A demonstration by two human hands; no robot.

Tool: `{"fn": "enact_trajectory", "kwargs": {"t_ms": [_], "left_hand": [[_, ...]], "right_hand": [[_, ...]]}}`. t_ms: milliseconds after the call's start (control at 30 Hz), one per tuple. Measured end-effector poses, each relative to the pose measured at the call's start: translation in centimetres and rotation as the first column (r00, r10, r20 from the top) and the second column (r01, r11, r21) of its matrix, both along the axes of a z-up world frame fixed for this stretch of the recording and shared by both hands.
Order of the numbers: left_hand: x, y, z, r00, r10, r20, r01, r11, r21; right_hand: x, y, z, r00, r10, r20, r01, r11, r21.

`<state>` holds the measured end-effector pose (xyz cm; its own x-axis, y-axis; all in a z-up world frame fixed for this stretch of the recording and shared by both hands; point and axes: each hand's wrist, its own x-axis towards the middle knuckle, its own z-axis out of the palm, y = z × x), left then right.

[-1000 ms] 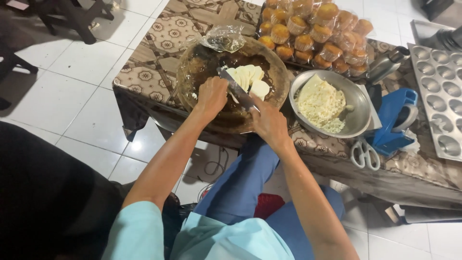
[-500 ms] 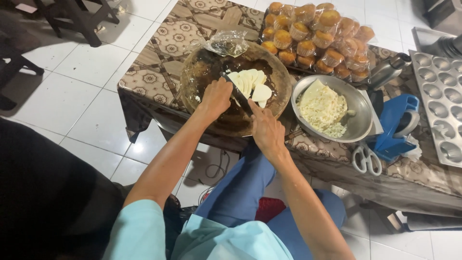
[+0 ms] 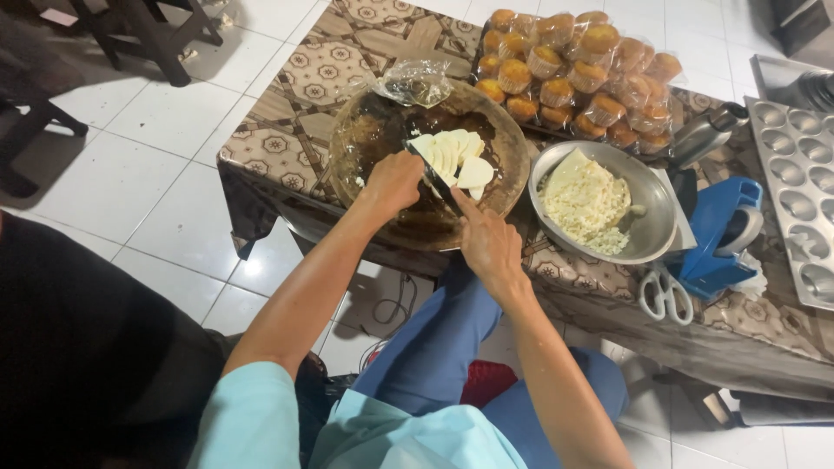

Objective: Chopping a block of ingredient into small pieces on a wooden board using a knife and briefly using a smartphone.

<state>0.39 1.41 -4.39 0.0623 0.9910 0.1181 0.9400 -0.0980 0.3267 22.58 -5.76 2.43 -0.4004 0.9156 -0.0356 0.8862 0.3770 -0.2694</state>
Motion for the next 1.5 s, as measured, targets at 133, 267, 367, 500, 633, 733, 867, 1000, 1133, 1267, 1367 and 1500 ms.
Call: {"fn": "enact_trajectory", "kwargs": {"t_ms": [133, 267, 367, 500, 633, 733, 867, 1000, 1133, 1267, 1367, 1500], "left_hand": [[0.0, -1.3, 1.2, 0.997, 0.073, 0.033, -0.072, 0.996, -0.051], [-1.5, -1.5, 0.1, 0.987, 0.108, 0.117, -0.098, 0.991, -0.094], [-1.9, -1.1, -1.1, 0.975, 0.131, 0.178, -0.123, 0.991, -0.051], [-2.3, -0.6, -1.7, 0.978, 0.085, 0.192, -0.085, 0.996, -0.009], [-3.0, -0.5, -2.0, 0.964, 0.065, 0.259, -0.063, 0.998, -0.017], [-2.5, -0.7, -2.0, 0.969, 0.07, 0.236, -0.084, 0.995, 0.052], [-2.1, -1.2, -2.4, 0.938, 0.053, 0.343, -0.093, 0.99, 0.101], [-2.3, -1.6, -2.0, 0.939, 0.022, 0.342, -0.083, 0.983, 0.165], [-3.3, 1.9, -7.6, 0.954, 0.168, 0.249, -0.204, 0.971, 0.125], [-2.8, -0.5, -5.9, 0.944, 0.15, 0.293, -0.193, 0.973, 0.126], [-3.7, -1.1, -5.1, 0.998, 0.026, 0.065, -0.045, 0.945, 0.323], [-2.8, -2.5, -3.2, 0.997, 0.059, 0.054, -0.071, 0.96, 0.271]], "right_hand": [[-0.4, -1.8, 0.8, 0.998, 0.036, -0.045, -0.036, 0.999, 0.016], [-0.8, -2.2, 0.7, 0.998, 0.059, -0.033, -0.057, 0.997, 0.057], [-1.5, -2.9, 1.3, 0.997, 0.062, 0.039, -0.062, 0.998, 0.018], [-1.8, -2.0, 0.2, 0.995, 0.088, 0.041, -0.09, 0.994, 0.054], [-1.3, -1.4, 0.5, 0.996, 0.086, 0.022, -0.087, 0.992, 0.089], [-1.7, -2.7, 2.0, 0.995, 0.098, 0.013, -0.099, 0.989, 0.105], [-2.1, -2.8, 0.6, 0.994, 0.102, 0.032, -0.105, 0.986, 0.13], [-1.6, -2.1, 0.7, 0.995, 0.097, -0.01, -0.095, 0.986, 0.134], [-2.1, -3.4, 2.1, 0.995, 0.1, 0.012, -0.101, 0.994, 0.031], [-2.1, -2.8, 0.5, 0.996, 0.074, 0.051, -0.079, 0.992, 0.102], [-1.7, -2.6, 0.7, 0.998, 0.058, -0.012, -0.056, 0.994, 0.098], [-1.9, -3.4, -0.5, 0.996, 0.07, -0.057, -0.063, 0.991, 0.115]]}}
